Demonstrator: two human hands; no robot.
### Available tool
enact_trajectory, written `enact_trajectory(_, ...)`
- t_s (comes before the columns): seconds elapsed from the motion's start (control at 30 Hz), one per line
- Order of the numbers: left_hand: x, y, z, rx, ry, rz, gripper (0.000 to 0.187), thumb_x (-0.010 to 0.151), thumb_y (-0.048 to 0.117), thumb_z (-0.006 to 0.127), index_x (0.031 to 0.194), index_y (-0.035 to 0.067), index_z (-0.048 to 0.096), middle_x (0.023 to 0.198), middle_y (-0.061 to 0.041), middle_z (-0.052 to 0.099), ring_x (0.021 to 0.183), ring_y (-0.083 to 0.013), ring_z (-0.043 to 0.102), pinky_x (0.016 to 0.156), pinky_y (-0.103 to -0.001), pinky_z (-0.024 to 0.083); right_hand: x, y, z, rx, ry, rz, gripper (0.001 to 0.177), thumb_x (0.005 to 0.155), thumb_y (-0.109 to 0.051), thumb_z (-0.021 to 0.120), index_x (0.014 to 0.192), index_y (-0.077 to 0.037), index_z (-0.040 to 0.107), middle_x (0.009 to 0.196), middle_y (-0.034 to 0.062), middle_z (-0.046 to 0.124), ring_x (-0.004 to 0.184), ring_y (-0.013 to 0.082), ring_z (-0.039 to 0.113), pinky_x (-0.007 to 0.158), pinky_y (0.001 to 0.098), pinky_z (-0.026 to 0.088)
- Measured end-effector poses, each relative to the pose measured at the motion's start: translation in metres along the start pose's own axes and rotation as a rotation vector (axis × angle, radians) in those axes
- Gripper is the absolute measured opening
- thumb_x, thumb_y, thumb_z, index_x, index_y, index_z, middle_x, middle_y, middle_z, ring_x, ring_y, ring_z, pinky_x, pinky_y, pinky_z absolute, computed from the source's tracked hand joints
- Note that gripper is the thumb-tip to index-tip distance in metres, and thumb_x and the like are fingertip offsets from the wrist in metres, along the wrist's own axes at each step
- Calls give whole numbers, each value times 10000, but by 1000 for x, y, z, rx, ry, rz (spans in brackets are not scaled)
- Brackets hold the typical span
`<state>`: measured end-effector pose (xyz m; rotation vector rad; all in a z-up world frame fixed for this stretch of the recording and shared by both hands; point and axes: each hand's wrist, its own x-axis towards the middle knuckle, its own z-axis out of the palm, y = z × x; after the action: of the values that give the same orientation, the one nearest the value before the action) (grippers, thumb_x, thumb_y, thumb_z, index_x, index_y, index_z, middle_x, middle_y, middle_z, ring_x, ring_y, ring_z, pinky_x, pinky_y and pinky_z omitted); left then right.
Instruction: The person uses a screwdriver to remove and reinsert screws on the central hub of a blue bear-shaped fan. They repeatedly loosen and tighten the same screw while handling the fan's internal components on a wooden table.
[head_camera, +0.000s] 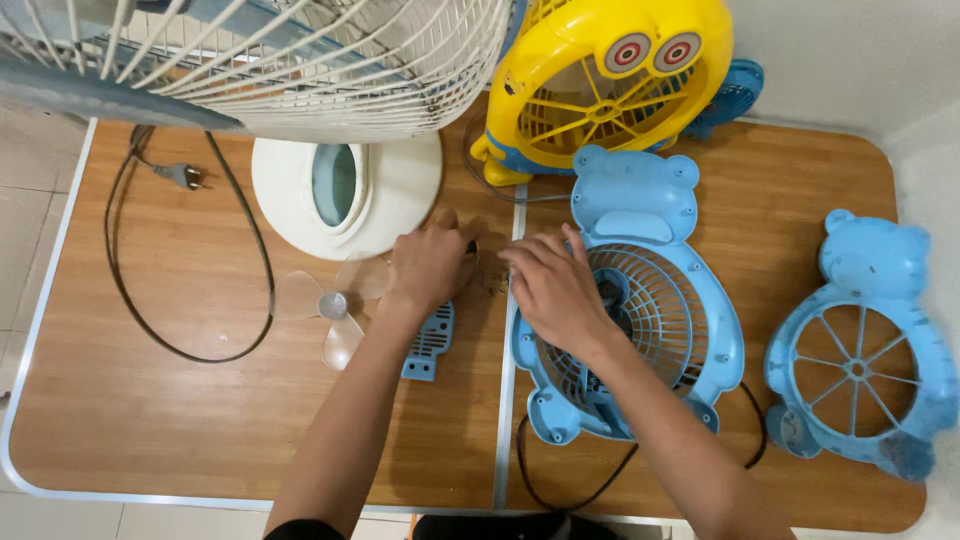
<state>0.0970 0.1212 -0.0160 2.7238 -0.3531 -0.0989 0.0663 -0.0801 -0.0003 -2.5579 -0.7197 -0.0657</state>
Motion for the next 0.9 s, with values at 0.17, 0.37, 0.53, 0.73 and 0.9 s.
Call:
enact_trajectory(0.17,-14,6,-14,-242,124,-61,310,835,228,757,1131,135,745,1089,-130,679,933,-384,693,784,-500,552,-5,3,-14,112,102,-45,227,954,-69,583,1152,-32,687,1279,150,671,1302,363,554,1181,574,327)
enact_trajectory(0.37,-30,34,-16,-610,351,63,416,819,44,658,1236,44,652,1015,-196,568,935,-381,595,827,-436,490,-23,3,-31,166,175,-56,252,942,29,572,1160,-29,683,1342,170,656,1417,409,485,1215,522,345)
enact_trajectory(0.53,-49,72,-21,-766,355,56,490,839,9,576,1326,49,620,1015,-175,509,916,-332,557,826,-397,474,-45,6,-50,217,259,-84,264,930,53,595,1162,-29,690,1307,166,688,1324,415,591,1162,478,438)
enact_trajectory(0.73,-59,130,-15,-930,414,245,433,863,-11,668,1287,72,646,1090,-158,552,988,-289,609,871,-353,524,-77,16,-70,830,30,216,242,928,-18,679,1168,-2,654,1087,43,718,985,128,689,856,281,569)
enact_trajectory(0.9,-64,172,-7,-844,384,298,386,838,74,809,1204,74,687,1035,-118,638,940,-284,649,805,-358,532,-112,35,-86,686,62,281,188,916,-18,694,1100,17,674,927,11,699,860,57,638,745,269,560)
